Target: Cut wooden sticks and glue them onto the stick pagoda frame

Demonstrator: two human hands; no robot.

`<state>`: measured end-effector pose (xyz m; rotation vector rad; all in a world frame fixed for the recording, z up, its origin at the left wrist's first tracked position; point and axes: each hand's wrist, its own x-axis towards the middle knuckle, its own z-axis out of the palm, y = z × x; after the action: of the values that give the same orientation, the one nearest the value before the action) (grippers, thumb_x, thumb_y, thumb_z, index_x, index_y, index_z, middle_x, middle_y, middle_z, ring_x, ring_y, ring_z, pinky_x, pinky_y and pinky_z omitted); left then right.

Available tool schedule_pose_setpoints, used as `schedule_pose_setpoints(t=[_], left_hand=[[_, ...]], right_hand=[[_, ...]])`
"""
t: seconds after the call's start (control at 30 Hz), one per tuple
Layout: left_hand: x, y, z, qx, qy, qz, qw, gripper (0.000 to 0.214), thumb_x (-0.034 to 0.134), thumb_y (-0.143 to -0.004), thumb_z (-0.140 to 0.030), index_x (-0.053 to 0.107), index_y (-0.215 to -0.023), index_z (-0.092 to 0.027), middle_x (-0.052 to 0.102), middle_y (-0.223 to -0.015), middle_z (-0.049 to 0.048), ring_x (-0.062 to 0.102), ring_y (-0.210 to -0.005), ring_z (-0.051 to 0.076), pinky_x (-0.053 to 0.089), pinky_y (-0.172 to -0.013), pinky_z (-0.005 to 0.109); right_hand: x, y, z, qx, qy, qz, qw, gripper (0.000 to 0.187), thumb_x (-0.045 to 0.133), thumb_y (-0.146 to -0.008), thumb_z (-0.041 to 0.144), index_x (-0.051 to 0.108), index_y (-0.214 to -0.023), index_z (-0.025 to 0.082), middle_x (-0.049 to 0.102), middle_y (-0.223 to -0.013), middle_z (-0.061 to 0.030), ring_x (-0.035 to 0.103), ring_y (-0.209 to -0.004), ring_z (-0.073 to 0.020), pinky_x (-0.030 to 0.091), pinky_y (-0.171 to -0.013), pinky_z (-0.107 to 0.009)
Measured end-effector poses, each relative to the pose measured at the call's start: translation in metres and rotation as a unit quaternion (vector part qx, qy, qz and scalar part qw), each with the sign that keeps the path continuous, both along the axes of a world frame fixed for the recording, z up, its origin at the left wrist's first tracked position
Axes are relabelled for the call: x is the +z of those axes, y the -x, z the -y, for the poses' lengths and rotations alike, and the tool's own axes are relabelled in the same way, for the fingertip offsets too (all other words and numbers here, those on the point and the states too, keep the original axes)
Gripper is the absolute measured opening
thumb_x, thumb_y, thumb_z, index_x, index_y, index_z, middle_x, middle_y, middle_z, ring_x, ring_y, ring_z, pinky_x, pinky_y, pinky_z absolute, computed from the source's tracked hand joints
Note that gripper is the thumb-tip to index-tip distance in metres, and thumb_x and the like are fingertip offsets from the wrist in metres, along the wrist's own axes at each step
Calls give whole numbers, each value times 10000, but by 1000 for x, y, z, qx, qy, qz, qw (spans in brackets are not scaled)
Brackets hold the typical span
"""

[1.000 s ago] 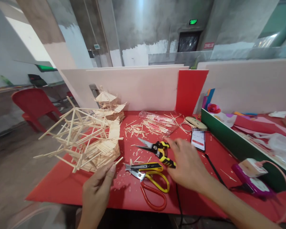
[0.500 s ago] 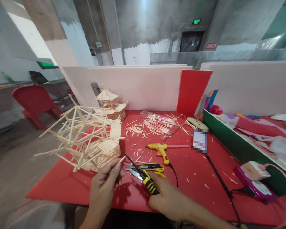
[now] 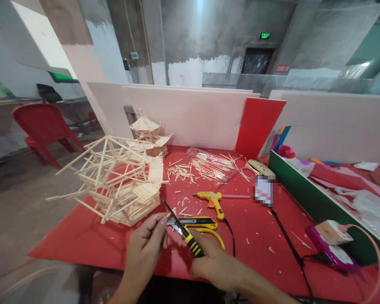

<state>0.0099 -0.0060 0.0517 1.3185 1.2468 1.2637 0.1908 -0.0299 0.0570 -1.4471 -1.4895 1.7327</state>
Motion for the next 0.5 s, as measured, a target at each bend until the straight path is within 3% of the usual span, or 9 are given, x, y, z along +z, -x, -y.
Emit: schedule_pose_setpoints(t=[0.33, 0.5], left_hand=[[2, 3, 2, 6, -59, -77, 995, 265, 516, -906, -351, 633, -743, -178, 483, -488, -52, 460, -438, 100, 326, -453, 197], [3, 6, 2, 3, -108, -134, 985, 276, 478, -925, -307, 646, -747, -180, 615, -614, -5, 554, -557, 130, 400, -543, 211]], right_hand=[[0, 6, 2, -5, 25, -4, 1000, 803, 582, -585, 159, 499, -1378, 255, 617, -945, 33, 469, -777, -149, 375, -658, -234], [-8, 9, 7, -36, -1, -11, 999, 836, 557, -573, 163, 478, -1401, 248, 609, -1187, 1, 530, -1005, -223, 434, -798, -269]])
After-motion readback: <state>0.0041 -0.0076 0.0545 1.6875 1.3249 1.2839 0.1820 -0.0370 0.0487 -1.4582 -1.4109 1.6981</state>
